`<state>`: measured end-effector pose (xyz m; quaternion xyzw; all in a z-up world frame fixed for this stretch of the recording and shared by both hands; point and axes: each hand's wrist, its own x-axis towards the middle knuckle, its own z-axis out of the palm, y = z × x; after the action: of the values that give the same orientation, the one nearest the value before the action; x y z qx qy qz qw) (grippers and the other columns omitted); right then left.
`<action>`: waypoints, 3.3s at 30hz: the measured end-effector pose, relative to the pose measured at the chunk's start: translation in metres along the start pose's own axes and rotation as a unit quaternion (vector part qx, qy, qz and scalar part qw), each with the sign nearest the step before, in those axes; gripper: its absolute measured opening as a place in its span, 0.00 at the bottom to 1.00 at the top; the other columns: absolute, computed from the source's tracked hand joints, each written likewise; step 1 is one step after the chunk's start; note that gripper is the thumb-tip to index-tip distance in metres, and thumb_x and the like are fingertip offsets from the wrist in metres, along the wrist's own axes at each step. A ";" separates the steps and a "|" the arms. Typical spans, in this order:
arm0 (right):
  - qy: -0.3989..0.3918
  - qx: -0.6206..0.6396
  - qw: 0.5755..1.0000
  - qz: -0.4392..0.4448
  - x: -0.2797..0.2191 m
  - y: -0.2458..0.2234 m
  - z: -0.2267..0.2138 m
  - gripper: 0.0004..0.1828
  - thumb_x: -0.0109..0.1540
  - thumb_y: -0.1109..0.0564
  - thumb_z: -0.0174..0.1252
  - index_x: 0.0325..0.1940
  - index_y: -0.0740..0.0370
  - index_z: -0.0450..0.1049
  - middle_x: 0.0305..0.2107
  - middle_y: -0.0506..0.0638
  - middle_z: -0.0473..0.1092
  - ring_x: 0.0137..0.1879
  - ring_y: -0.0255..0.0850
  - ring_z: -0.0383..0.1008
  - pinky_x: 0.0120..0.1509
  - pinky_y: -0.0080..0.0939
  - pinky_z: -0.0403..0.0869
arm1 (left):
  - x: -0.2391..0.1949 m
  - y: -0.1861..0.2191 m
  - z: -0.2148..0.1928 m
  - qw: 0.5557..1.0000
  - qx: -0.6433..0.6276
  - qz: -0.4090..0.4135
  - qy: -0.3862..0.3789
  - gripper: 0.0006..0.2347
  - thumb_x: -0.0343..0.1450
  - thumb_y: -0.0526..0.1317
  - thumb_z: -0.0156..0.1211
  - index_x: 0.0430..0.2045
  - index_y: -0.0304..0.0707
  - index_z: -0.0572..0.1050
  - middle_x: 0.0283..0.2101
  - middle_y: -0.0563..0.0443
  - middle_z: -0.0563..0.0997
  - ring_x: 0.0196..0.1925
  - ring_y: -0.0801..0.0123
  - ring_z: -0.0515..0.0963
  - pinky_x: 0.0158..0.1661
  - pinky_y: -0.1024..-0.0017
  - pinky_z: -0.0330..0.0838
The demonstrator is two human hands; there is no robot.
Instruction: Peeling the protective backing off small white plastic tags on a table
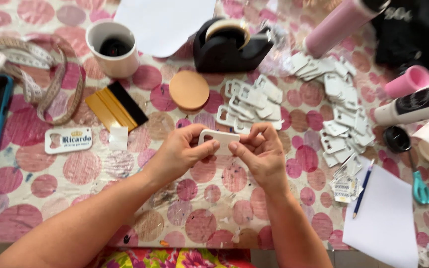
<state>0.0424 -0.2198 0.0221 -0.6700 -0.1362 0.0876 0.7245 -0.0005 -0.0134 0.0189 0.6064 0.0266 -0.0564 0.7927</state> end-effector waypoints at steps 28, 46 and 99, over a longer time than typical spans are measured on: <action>-0.179 -0.610 0.756 -0.155 0.295 -0.047 -0.077 0.14 0.65 0.47 0.61 0.36 0.59 0.81 0.37 0.64 0.77 0.60 0.62 0.71 0.69 0.57 0.69 | 0.244 0.058 -0.035 0.566 0.732 0.376 -0.053 0.11 0.65 0.40 0.52 0.27 0.43 0.86 0.57 0.49 0.80 0.62 0.58 0.76 0.60 0.65 0.71; -0.023 -0.733 0.677 -0.059 0.289 0.019 -0.136 0.13 0.63 0.36 0.60 0.44 0.40 0.79 0.47 0.45 0.68 0.56 0.48 0.76 0.60 0.48 0.77 | 0.299 0.011 0.007 0.513 0.684 0.518 -0.009 0.09 0.62 0.39 0.59 0.07 0.51 0.73 0.17 0.61 0.77 0.23 0.63 0.78 0.35 0.67 0.73; 0.150 0.030 0.986 -0.067 0.063 -0.035 0.019 0.17 0.63 0.55 0.68 0.44 0.62 0.65 0.19 0.60 0.72 0.17 0.36 0.68 0.22 0.32 0.70 | 0.052 0.038 0.043 0.875 0.203 0.409 0.160 0.03 0.71 0.36 0.65 0.32 0.42 0.85 0.24 0.53 0.84 0.22 0.65 0.78 0.28 0.72 0.75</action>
<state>0.0941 -0.1855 0.0630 -0.6430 -0.0678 -0.0583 0.7606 0.0545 -0.0485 0.0611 0.7119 -0.1091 0.3660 0.5894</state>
